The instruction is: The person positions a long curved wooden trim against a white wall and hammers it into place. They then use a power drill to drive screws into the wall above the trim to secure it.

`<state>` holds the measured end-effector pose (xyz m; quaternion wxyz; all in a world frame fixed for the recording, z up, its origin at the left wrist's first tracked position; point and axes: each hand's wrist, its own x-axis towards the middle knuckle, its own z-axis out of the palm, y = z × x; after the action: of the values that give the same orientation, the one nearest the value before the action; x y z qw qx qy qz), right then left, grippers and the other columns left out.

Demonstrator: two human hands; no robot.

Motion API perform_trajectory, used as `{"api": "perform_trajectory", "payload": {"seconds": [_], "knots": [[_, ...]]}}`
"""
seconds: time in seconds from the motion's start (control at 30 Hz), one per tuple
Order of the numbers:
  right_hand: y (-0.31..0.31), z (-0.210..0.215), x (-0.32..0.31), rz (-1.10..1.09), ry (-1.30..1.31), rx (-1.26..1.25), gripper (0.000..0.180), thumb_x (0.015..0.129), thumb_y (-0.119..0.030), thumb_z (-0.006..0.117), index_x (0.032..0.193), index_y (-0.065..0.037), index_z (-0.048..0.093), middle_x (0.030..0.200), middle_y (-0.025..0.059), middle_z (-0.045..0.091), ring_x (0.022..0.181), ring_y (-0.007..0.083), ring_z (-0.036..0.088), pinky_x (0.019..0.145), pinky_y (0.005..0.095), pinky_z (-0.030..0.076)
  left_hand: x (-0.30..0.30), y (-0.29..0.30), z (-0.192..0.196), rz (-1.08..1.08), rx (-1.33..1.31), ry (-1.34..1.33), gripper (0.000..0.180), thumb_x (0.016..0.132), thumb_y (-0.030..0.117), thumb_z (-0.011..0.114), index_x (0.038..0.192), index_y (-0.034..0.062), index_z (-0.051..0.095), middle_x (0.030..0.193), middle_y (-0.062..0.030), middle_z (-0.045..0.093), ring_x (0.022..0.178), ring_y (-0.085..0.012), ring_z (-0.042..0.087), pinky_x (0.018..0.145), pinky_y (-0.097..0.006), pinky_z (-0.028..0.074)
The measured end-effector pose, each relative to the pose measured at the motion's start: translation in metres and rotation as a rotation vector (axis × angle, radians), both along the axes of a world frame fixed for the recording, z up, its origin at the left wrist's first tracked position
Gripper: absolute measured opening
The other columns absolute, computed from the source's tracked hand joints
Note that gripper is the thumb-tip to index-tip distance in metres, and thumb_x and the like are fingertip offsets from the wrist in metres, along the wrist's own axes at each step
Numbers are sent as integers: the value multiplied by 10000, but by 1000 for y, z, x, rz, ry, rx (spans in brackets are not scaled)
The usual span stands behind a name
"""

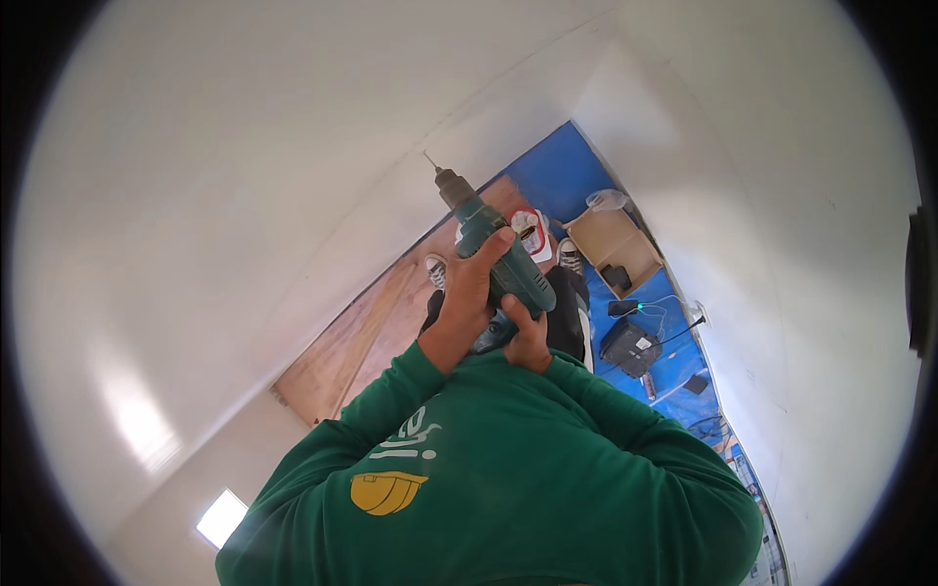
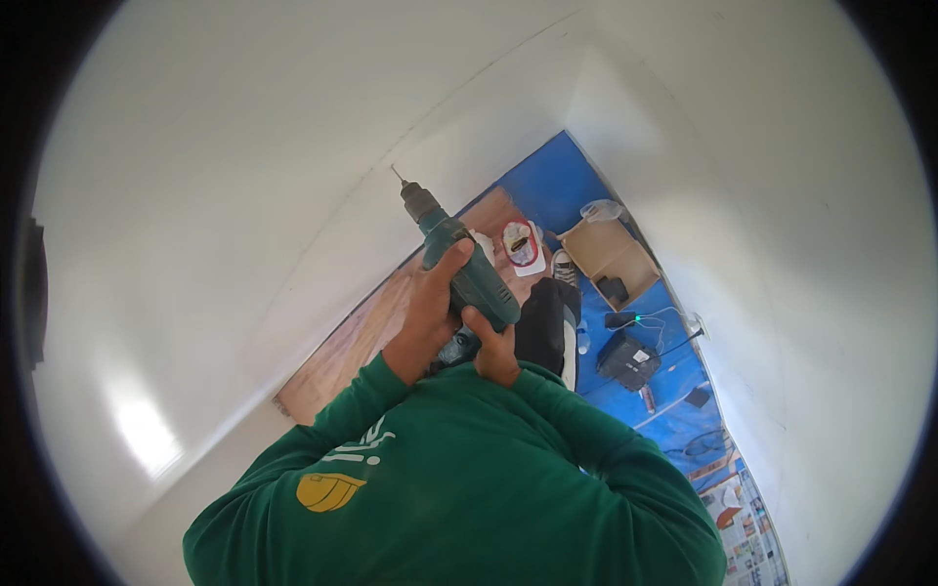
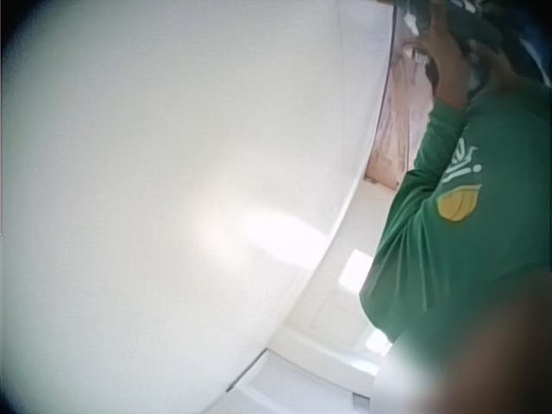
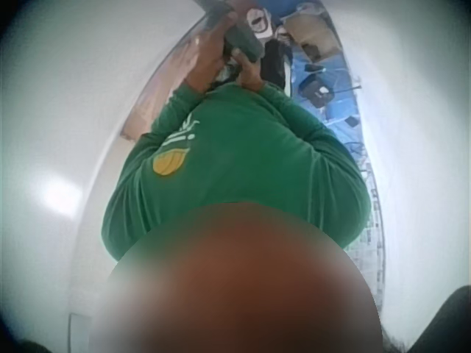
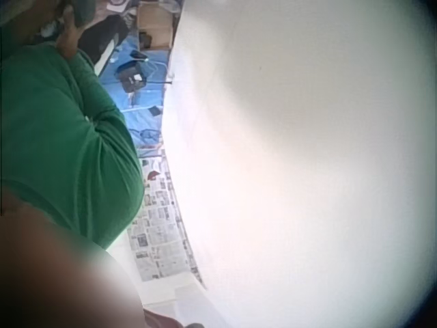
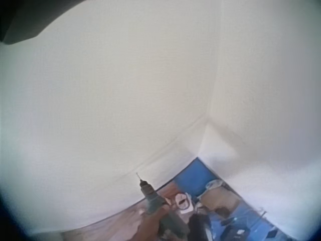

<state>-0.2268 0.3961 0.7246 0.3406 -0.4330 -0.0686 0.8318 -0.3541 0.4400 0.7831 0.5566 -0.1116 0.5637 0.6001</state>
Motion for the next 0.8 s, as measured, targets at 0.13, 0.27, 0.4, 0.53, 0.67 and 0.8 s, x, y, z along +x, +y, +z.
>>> {"api": "perform_trajectory", "payload": {"seconds": [0.13, 0.27, 0.4, 0.53, 0.67, 0.8], "knots": [[4, 0, -5, -38, 105, -12, 617, 897, -172, 879, 1437, 6, 640, 1334, 97, 724, 1215, 223, 680, 1060, 379, 515, -6, 4, -4, -46, 15, 17, 433, 980, 284, 840, 1279, 58, 623, 1063, -54, 687, 903, -168, 712, 778, -338, 623], [5, -1, -3, -2, 71, 20, 611, 901, -164, 871, 1445, -1, 645, 1336, 84, 730, 1221, 216, 683, 1069, 380, 521, -7, 4, -2, -70, -27, 32, 406, 1016, 280, 805, 1294, 62, 605, 1097, -50, 674, 928, -161, 702, 791, -339, 623], [2, -4, 1, 40, 76, 36, 607, 912, -154, 861, 1458, -10, 638, 1352, 84, 730, 1246, 214, 678, 1101, 380, 509, -10, 2, -3, -65, -26, -15, 418, 1020, 264, 802, 1321, 68, 587, 1115, -51, 668, 953, -162, 701, 810, -342, 620], [0, -5, 3, 70, 51, 53, 604, 927, -149, 846, 1474, -15, 629, 1374, 88, 723, 1270, 214, 671, 1122, 381, 500, -15, -1, -6, -101, -32, -37, 413, 1027, 260, 799, 1326, 71, 586, 1123, -46, 666, 979, -158, 698, 836, -338, 614], [-1, -2, 2, 67, 92, 41, 607, 936, -159, 842, 1483, -16, 623, 1392, 89, 715, 1284, 216, 666, 1129, 384, 497, -15, -2, -4, -103, 14, -15, 414, 1031, 282, 801, 1314, 60, 597, 1128, -40, 668, 982, -150, 695, 857, -331, 606], [-1, 0, 2, 73, 96, 53, 611, 938, -166, 845, 1486, -17, 621, 1397, 88, 713, 1287, 216, 665, 1125, 384, 499, -15, -2, -1, -119, -9, -24, 436, 1028, 304, 808, 1323, 65, 595, 1115, -40, 669, 967, -151, 697, 853, -331, 608]]}}
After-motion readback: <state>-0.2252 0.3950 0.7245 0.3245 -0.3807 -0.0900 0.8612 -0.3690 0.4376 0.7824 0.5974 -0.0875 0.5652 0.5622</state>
